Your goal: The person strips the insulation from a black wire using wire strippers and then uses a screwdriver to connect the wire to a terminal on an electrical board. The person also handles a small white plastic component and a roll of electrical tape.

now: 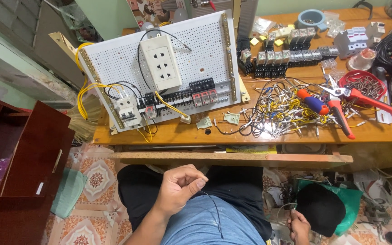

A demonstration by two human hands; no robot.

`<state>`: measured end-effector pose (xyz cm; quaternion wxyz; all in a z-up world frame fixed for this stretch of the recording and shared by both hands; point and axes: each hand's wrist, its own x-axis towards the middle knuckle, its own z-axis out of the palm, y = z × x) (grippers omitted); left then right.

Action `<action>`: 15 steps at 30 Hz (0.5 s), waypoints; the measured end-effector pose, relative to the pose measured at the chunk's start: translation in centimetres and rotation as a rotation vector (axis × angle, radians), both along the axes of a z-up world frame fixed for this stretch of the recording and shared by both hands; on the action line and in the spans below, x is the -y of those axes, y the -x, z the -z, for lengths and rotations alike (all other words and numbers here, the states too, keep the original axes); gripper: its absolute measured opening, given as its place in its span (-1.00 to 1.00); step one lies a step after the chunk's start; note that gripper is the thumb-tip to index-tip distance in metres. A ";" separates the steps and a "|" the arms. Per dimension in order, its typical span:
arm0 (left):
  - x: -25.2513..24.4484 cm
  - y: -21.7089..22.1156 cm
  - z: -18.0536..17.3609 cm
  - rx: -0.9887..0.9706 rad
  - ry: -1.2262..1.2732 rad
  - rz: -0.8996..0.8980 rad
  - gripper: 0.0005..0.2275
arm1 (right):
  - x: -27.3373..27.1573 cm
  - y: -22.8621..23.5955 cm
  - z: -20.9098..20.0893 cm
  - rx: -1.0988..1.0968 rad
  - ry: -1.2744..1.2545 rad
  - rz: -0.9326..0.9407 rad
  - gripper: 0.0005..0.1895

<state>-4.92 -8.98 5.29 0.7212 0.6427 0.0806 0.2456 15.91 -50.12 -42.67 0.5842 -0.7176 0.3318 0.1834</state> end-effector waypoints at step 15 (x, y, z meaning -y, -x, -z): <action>1.0 -0.9 0.4 -0.055 0.041 0.008 -0.93 | 0.5 0.2 1.4 -0.009 0.345 -0.323 -0.81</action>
